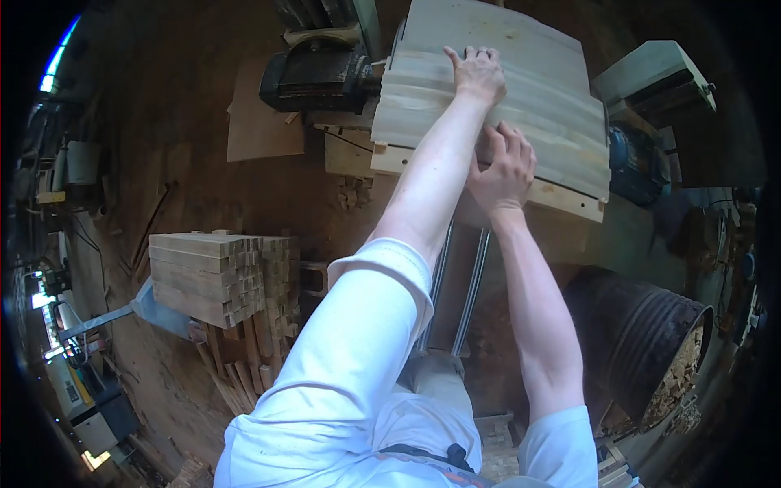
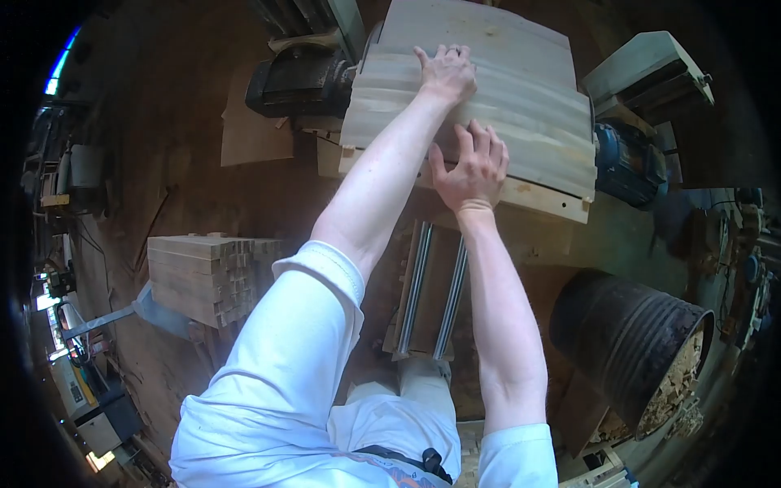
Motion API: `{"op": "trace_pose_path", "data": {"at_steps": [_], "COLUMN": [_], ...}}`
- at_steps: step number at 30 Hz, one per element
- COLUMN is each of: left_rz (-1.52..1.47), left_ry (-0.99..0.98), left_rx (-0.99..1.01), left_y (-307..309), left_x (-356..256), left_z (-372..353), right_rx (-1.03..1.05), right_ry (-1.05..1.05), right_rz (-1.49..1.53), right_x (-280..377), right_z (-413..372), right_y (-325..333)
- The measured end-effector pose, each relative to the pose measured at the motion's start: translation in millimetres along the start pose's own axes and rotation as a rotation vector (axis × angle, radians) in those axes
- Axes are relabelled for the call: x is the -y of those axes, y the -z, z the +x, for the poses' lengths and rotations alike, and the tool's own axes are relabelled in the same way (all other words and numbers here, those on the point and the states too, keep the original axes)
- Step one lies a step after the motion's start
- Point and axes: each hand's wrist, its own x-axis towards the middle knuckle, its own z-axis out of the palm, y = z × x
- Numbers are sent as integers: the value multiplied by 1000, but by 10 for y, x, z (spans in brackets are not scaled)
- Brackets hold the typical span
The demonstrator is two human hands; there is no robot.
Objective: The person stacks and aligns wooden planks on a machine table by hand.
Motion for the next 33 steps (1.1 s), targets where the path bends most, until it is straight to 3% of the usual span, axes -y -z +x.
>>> {"op": "trace_pose_path", "data": {"at_steps": [13,22,26,33], "left_rz": [104,72,132,130], "left_ry": [7,32,11,2], "left_rx": [34,-16,-33,-10], "left_y": [-112,-211,-239,-22], "left_x": [87,173,160,19], "left_z": [989,1573,1576,828], "right_rx": [-1,270,362,450], "right_ry": [-39,-127,-144,-168], "right_rz": [-14,-139,-123,-101], "right_x": [-267,-425,-424,-130], "right_z": [772,1360,1314,737], "right_y": [-447,-732,-700,-172]}}
